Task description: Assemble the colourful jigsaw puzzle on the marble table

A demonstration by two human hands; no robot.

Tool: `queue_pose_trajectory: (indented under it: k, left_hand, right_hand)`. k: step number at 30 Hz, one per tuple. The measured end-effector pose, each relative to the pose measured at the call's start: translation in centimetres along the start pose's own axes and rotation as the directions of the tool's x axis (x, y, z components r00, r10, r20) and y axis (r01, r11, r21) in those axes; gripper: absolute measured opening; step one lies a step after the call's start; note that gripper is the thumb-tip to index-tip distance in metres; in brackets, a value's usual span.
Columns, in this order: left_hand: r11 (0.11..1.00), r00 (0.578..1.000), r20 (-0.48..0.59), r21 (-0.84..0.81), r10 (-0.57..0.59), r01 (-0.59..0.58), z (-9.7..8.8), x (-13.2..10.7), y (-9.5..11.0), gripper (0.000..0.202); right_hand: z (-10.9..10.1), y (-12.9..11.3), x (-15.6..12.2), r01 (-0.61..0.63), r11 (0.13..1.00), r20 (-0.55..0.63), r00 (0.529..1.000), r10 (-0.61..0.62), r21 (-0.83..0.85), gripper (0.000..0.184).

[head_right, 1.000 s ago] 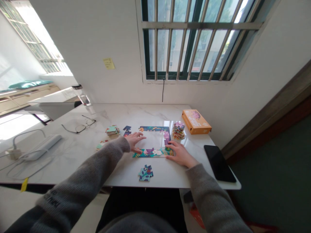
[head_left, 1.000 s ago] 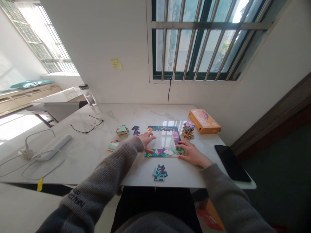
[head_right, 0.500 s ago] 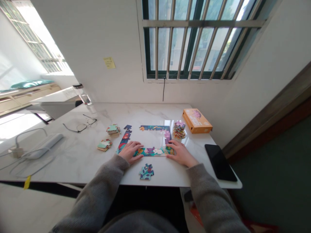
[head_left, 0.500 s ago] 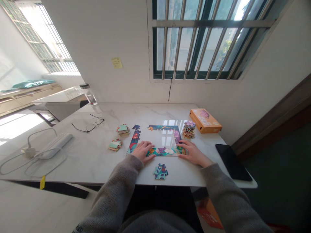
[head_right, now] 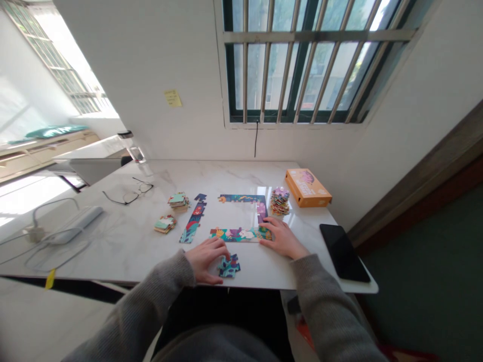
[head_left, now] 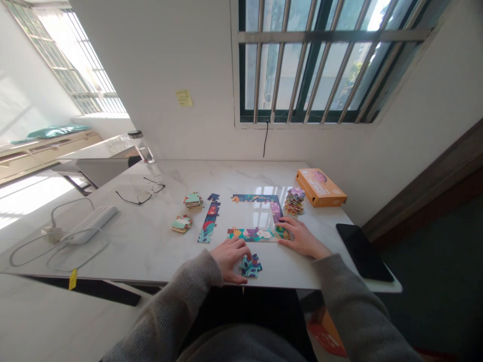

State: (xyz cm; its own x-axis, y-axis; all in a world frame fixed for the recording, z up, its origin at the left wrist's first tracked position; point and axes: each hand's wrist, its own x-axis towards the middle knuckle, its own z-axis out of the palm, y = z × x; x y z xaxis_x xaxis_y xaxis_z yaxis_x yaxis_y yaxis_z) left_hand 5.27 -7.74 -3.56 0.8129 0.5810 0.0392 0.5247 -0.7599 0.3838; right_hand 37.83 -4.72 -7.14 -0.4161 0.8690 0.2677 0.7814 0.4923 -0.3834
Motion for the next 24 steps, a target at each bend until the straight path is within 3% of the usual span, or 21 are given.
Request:
queue_pose_trajectory:
  k: [8, 15, 19, 24]
  left_hand:
    - [0.999, 1.0, 0.008, 0.03, 0.021, -0.021, 0.9, 0.1, 0.0, 0.045]
    - [0.998, 0.993, -0.117, -0.055, 0.008, -0.014, 0.5, -0.3, -0.2, 0.037]
    - [0.997, 0.969, -0.241, -0.073, -0.049, 0.033, -0.1, -0.8, -1.8, 0.035]
    - [0.992, 0.919, -0.38, 0.023, -0.107, 0.125, -0.5, -1.7, -5.0, 0.028]
  right_hand:
    - [0.0, 0.0, 0.0, -0.001, 1.0, 0.007, 1.0, 0.001, 0.001, 0.05]
    - [0.1, 0.1, 0.0, 0.013, 1.0, -0.005, 1.0, -0.013, -0.004, 0.049]
    - [0.0, -0.1, -0.1, 0.024, 1.0, -0.018, 1.0, -0.024, -0.005, 0.048]
    - [-0.2, -0.5, 0.0, 0.01, 0.999, -0.052, 0.999, -0.008, 0.036, 0.047]
